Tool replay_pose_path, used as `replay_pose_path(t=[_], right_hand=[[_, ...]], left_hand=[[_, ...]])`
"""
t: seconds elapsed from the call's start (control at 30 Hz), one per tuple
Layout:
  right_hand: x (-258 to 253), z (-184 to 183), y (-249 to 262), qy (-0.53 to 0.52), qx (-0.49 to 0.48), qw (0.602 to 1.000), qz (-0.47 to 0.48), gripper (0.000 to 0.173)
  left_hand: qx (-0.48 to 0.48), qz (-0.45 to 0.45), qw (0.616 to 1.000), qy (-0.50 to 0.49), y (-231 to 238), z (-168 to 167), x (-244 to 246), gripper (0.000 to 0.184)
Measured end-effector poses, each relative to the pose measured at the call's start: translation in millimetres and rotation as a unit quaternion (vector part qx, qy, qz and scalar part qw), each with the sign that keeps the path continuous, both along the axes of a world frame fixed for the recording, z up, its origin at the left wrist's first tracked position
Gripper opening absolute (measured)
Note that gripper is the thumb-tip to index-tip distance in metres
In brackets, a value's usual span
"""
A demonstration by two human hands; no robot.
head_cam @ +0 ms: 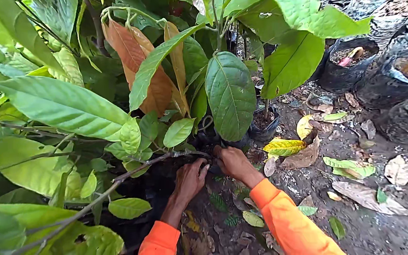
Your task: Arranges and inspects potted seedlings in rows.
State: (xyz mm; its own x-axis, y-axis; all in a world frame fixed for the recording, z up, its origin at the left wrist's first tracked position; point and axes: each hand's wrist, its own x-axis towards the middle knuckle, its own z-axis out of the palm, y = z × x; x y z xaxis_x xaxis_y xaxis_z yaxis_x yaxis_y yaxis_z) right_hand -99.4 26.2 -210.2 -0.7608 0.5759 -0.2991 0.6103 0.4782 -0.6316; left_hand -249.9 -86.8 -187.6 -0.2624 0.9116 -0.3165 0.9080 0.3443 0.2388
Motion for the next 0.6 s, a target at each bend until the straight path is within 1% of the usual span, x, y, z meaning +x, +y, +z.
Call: replay_pose_path(t=[0.07,0.1,0.13,0.2,0.27,0.3,0.33,0.4,0.43,0.47,0.53,0.6], right_hand=[[29.1,-1.6,-1.7,0.05,-0.013,0.997,-0.055,0.032],[45.7,-1.3,-2.0,0.058,-0.012,0.995,-0.08,0.03],[61.7,0.7,-1.4,0.041,-0.008,0.994,-0.102,0.028],[86.3,5.1,1.8,-0.034,0.014,0.989,-0.143,0.028],[98.6,6.4,4.7,-0.092,0.042,0.978,-0.182,0.034],[99.9,8.6,5.0,-0.098,0.049,0.976,-0.188,0.043],[97.5,11.3,3.2,-0.075,0.062,0.978,-0.185,0.048],[79.9,13.6,-2.0,0.04,0.088,0.984,-0.149,0.043],[65.5,15.6,-3.0,0.078,0.081,0.988,-0.11,0.04],[49.3,19.0,-2.0,0.081,0.06,0.993,-0.061,0.041],[15.5,23.7,5.8,0.001,0.014,0.999,0.038,0.052],[-11.1,17.7,13.5,-0.076,0.011,0.993,0.086,0.061]], left_hand=[[-0.014,0.004,1.0,-0.005,3.8,-0.5,2.3,0.041],[-0.032,0.002,0.999,-0.016,5.8,-0.5,3.1,0.042],[-0.05,-0.008,0.998,-0.034,6.9,-0.8,3.7,0.042],[-0.08,-0.036,0.993,-0.082,6.3,-2.7,6.1,0.037],[-0.068,-0.061,0.989,-0.121,2.1,-6.8,8.8,0.033],[-0.059,-0.066,0.988,-0.129,0.5,-7.4,10.2,0.033],[-0.056,-0.065,0.988,-0.131,-0.6,-6.5,11.0,0.034],[-0.041,-0.04,0.991,-0.12,-2.4,-4.2,12.2,0.036],[-0.025,-0.014,0.994,-0.11,-2.7,-4.6,12.7,0.037],[-0.006,0.016,0.995,-0.098,-2.0,-5.7,12.8,0.038],[0.011,0.072,0.995,-0.072,3.3,-6.1,12.5,0.039],[-0.022,0.095,0.994,-0.038,11.8,-1.3,12.6,0.041]])
